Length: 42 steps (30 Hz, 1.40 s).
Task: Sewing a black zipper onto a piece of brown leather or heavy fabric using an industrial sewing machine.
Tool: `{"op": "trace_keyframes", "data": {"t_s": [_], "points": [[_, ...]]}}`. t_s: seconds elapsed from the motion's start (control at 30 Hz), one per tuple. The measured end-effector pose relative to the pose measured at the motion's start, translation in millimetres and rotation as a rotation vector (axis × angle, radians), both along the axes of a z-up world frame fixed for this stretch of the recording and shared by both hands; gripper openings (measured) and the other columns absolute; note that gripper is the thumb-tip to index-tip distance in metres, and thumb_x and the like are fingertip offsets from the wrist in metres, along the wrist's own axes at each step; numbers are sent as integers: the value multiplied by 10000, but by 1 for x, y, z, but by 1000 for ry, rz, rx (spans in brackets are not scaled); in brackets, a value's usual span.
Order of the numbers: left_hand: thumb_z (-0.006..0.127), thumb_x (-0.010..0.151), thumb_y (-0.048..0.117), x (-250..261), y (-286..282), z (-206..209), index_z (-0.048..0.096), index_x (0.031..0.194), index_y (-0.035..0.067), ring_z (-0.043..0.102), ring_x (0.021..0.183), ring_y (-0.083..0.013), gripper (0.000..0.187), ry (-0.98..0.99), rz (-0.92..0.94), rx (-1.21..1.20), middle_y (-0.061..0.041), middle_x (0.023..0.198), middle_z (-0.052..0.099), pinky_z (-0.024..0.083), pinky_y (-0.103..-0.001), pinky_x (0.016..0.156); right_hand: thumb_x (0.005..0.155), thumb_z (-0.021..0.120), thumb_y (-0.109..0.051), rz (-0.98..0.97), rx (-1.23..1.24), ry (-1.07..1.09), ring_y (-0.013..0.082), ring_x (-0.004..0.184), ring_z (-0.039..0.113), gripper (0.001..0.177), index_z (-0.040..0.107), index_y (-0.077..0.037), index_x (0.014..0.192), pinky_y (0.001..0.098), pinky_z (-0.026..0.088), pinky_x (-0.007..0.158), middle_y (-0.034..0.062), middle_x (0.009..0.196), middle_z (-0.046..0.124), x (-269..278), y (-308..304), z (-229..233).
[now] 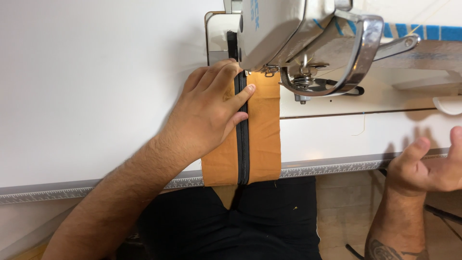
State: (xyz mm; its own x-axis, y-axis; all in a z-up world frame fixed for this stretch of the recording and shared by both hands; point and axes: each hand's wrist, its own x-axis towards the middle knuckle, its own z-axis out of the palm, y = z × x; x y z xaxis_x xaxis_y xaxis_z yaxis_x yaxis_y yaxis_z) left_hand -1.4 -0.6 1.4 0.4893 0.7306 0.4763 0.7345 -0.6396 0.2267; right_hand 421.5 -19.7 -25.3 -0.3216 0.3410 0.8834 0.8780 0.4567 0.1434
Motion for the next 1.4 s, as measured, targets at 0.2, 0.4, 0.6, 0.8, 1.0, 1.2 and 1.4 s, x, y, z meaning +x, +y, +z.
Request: {"op": "trace_keyframes", "data": {"t_s": [0.2,0.4,0.6,0.8,1.0,1.2,1.4], "points": [[887,858,217,-10,1,5,606,1237,-58,573,1323,-393,546,-155,-105,-156,-154,1275,591,488,-515,1105,962,610,-18,593,-492,49,504,894,717,206,666,180,978,554,615,859,358,959,708,-129,-3,53],[903,833,324,-12,2,9,698,1152,-49,485,1379,-381,531,-61,-98,-110,-146,1335,584,448,-523,1141,1052,657,-196,723,-634,-343,384,1223,697,276,680,50,1173,394,500,791,217,1313,703,-185,30,60],[898,841,396,-13,-2,7,744,1106,-17,507,1351,-335,514,-27,-48,-81,-122,1317,591,480,-516,1060,1061,602,-218,770,-632,-389,399,1245,685,316,676,62,1186,436,528,881,227,1333,682,-187,31,52],[912,805,437,-12,0,8,698,1112,22,534,1263,-308,559,9,-30,-106,-99,1303,572,500,-483,992,1058,638,-240,748,-625,-415,378,1270,679,340,661,39,1251,426,532,917,205,1354,681,-183,32,52],[938,790,413,-12,3,8,690,1099,31,516,1299,-327,550,1,-24,-68,-99,1306,594,492,-490,1023,1070,631,-323,688,-592,-481,308,1330,642,405,671,17,1285,374,497,867,155,1408,666,-178,35,49],[949,777,405,-13,7,5,719,1128,17,509,1326,-337,572,12,-9,-45,-100,1325,605,481,-497,1069,1054,673,-355,670,-575,-526,283,1344,633,444,681,21,1289,338,480,781,151,1413,671,-179,40,50],[915,819,431,-14,14,1,755,1149,6,483,1340,-312,562,41,28,-39,-80,1344,610,446,-482,1130,1052,669,-340,718,-618,-505,361,1308,655,473,656,85,1258,394,648,786,220,1381,664,-184,48,56]]}}
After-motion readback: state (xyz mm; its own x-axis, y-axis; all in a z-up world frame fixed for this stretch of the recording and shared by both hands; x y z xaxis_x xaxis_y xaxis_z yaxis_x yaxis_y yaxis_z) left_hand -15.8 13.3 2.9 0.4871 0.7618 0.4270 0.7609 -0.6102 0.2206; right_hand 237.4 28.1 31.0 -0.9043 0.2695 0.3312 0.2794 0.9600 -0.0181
